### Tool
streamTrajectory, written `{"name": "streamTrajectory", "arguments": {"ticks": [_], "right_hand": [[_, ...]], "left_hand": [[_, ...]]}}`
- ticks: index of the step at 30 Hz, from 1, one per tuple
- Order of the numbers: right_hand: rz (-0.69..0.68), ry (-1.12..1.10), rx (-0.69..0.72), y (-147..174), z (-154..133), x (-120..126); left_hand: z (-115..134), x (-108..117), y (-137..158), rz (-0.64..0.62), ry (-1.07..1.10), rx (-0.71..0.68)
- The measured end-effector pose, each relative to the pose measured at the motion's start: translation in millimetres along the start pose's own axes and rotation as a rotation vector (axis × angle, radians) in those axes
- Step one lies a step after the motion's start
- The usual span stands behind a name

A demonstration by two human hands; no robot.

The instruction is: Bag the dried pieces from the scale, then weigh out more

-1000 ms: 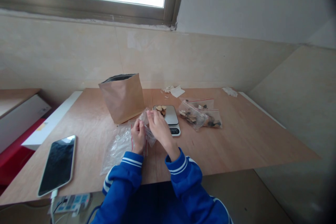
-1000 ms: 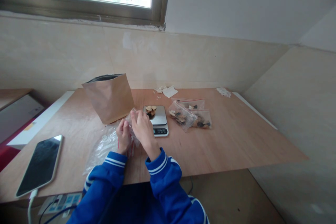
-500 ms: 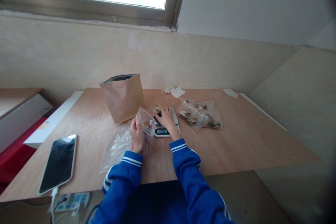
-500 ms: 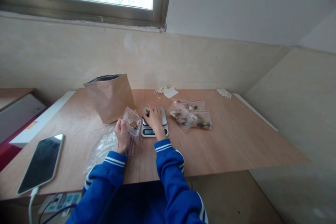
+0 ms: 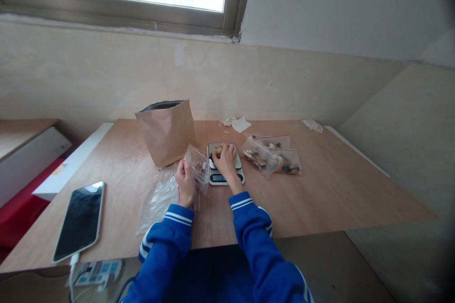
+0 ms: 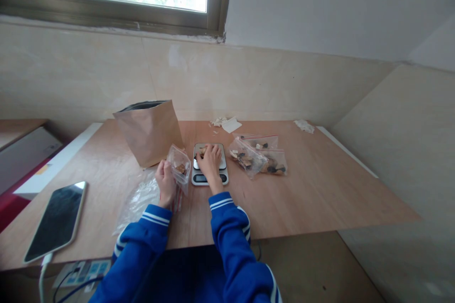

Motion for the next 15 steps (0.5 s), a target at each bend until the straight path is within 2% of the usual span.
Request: {"name": "streamTrajectory", "arguments": {"ticks": [5, 8, 12, 15], "right_hand": [[0.079, -0.035, 0.001, 0, 6, 7], [0.126, -0.133, -0.009, -2, 5, 15], [0.255, -0.409, -0.044, -7, -11, 36], [0.266, -0.712, -0.075, -12, -34, 43]], "left_hand": [[4, -2, 2, -0.021, -0.025, -0.018], [3, -4, 2, -0.035, -0.025, -0.020], [0, -5, 1, -0.035, -0.024, -0.009], [-1, -6, 1, -0.046, -0.014, -0.004]]}}
Point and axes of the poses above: each hand's wrist, its own y-axis away from the middle knuckle, its own x-axis out of the back of the hand, z = x × y, the point moved 6 cm from there along -y, towards the middle knuckle, and after that the axes turned 12 degrees about x, right-handed, at the moved point
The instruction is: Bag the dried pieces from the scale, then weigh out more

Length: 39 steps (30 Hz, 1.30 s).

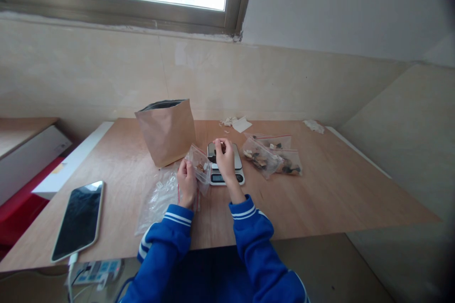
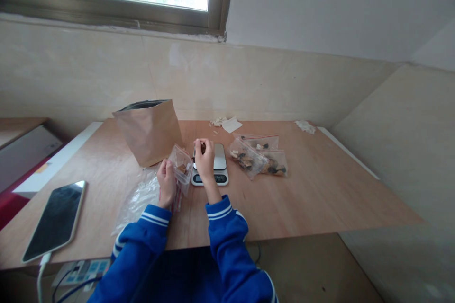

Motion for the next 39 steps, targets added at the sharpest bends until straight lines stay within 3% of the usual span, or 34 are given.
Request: {"name": "streamTrajectory", "arguments": {"ticks": [3, 8, 15, 22, 28, 32, 39], "right_hand": [[-0.047, -0.207, -0.063, 3, -17, -17], [-0.147, -0.324, -0.066, 13, -28, -37], [-0.173, -0.408, -0.128, 13, -25, -30], [-0.217, -0.286, -0.210, 18, -24, -26], [-0.241, -0.005, -0.027, 18, -30, -29], [-0.253, 0.092, -0.029, 21, -30, -29], [-0.089, 0.214, 0.064, 19, -18, -5]], "left_hand": [[0, -1, 0, -0.009, 0.022, 0.010], [5, -1, 0, -0.006, 0.027, -0.004], [8, -1, 0, -0.005, 0.064, 0.013], [2, -2, 1, -0.029, 0.122, 0.066], [-1, -4, 3, -0.096, 0.067, -0.003], [2, -4, 5, -0.093, 0.056, -0.030], [3, 1, 0, -0.001, 0.179, 0.069]]}}
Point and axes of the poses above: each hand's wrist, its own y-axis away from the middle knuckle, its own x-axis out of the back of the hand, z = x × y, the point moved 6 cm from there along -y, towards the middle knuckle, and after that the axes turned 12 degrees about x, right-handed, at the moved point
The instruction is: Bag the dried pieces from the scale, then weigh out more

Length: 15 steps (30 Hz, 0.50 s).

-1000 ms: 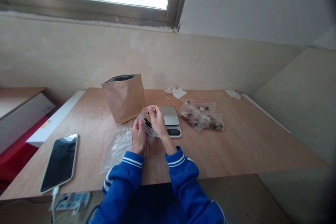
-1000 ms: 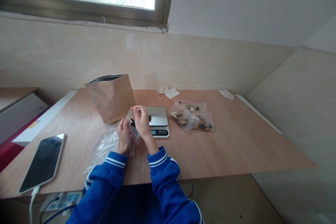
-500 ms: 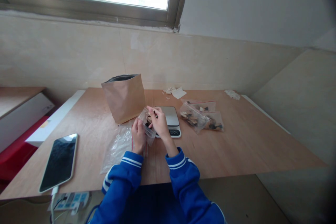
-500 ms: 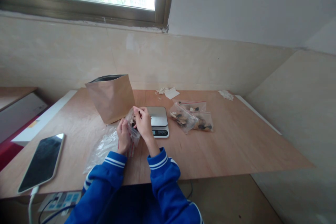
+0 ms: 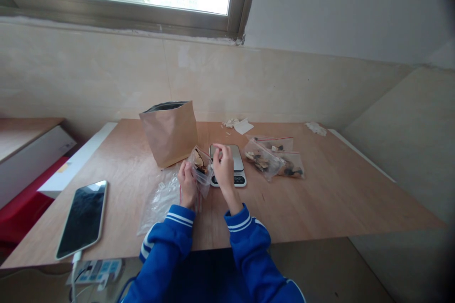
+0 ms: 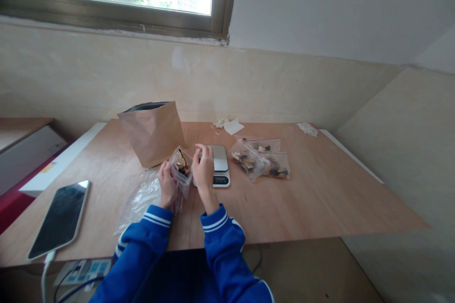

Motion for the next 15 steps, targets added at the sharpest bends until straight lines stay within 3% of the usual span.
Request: {"name": "streamTrajectory", "arguments": {"ticks": [3, 6, 8, 15], "right_hand": [[-0.114, 0.171, 0.052, 5, 18, -1], [-0.325, 0.302, 0.123, 14, 32, -11], [-0.395, 0.356, 0.138, 17, 38, -15], [-0.295, 0.308, 0.063, 15, 50, -5]], "left_hand": [[2, 2, 0, 0.006, -0.041, -0.043], [1, -2, 3, -0.087, -0.156, -0.094], [0, -4, 5, -0.119, -0.187, -0.105], [4, 0, 2, 0.010, 0.004, -0.002]]}}
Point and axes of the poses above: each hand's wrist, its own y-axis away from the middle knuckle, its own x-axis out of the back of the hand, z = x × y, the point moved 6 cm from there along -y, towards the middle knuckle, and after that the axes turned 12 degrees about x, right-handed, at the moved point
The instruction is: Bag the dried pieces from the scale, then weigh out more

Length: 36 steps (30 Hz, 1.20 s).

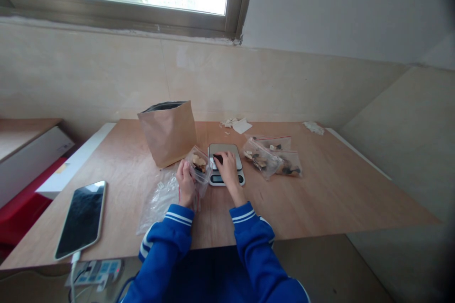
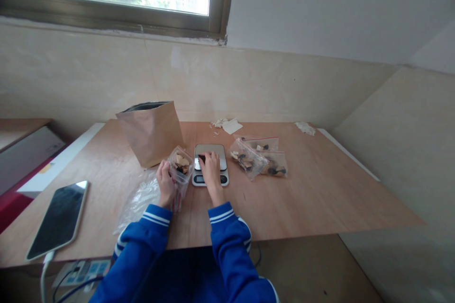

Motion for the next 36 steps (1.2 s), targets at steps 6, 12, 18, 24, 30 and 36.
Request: {"name": "streamTrajectory", "arguments": {"ticks": [6, 12, 18, 24, 30, 36], "right_hand": [[0.190, -0.261, -0.065, -4, -8, 15], [0.253, -0.430, 0.041, -16, -51, 32], [0.203, -0.518, 0.114, -15, -61, 33], [0.249, -0.634, -0.010, 17, -47, 32], [0.192, -0.858, -0.051, 35, -56, 7], [0.248, -0.952, -0.193, 29, -33, 6]], "left_hand": [[-3, -2, -2, -0.034, 0.027, 0.049], [-9, -4, -1, -0.076, 0.029, 0.104], [-4, -7, -3, -0.080, 0.097, 0.151], [-16, -8, -9, -0.128, 0.372, 0.282], [-6, -11, 0, -0.214, 0.322, 0.149], [2, -24, 15, -0.411, 0.034, 0.104]]}}
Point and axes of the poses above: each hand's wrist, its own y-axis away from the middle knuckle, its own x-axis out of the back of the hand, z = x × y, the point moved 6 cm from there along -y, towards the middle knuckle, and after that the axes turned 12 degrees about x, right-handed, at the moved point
